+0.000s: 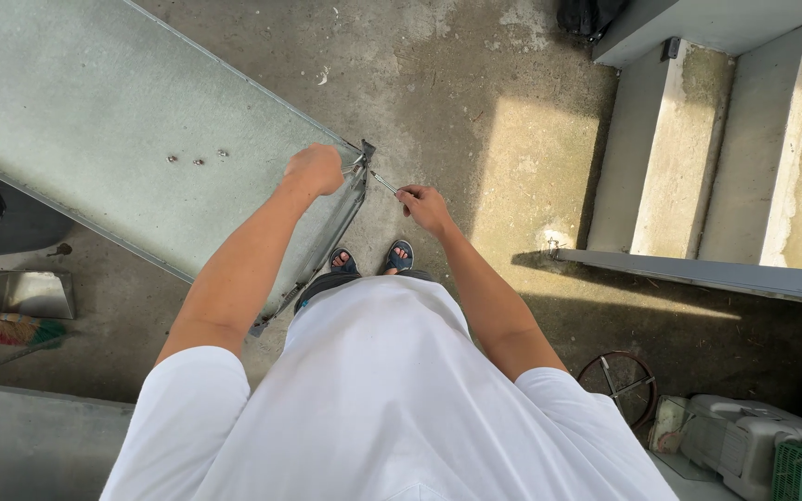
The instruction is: Repairing a metal shelf by removing and tightening screws and nuts with tools.
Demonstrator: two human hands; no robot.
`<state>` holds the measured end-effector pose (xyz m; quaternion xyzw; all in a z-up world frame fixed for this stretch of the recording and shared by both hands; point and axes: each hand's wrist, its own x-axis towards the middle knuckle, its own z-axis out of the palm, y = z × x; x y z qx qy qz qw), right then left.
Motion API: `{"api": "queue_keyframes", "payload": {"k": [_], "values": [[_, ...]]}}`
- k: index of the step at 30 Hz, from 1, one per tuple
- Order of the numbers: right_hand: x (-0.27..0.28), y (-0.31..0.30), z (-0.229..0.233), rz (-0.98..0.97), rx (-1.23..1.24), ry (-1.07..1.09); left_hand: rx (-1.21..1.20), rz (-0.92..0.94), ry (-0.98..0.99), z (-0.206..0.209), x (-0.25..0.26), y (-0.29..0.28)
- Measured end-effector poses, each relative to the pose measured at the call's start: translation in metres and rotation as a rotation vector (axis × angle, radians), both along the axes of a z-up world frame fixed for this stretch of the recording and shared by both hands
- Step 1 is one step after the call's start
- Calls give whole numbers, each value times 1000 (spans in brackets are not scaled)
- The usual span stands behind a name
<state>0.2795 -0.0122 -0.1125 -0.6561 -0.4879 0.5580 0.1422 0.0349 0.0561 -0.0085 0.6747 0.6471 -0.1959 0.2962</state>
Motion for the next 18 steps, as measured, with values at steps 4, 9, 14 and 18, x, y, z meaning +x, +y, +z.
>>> {"api": "queue_keyframes", "payload": {"k": [4,9,14,18], "values": [[6,7,-5,42,2,22,-18,6,17,-9,8,4],[15,16,-8,38,-19,107,54,-14,-20,-14,-2,-7],[18,23,-9,18,-103,191,183,0,-71,-34,-7,-58],[19,29,-11,9,-127,231,242,109,-147,-45,1,-82]]}}
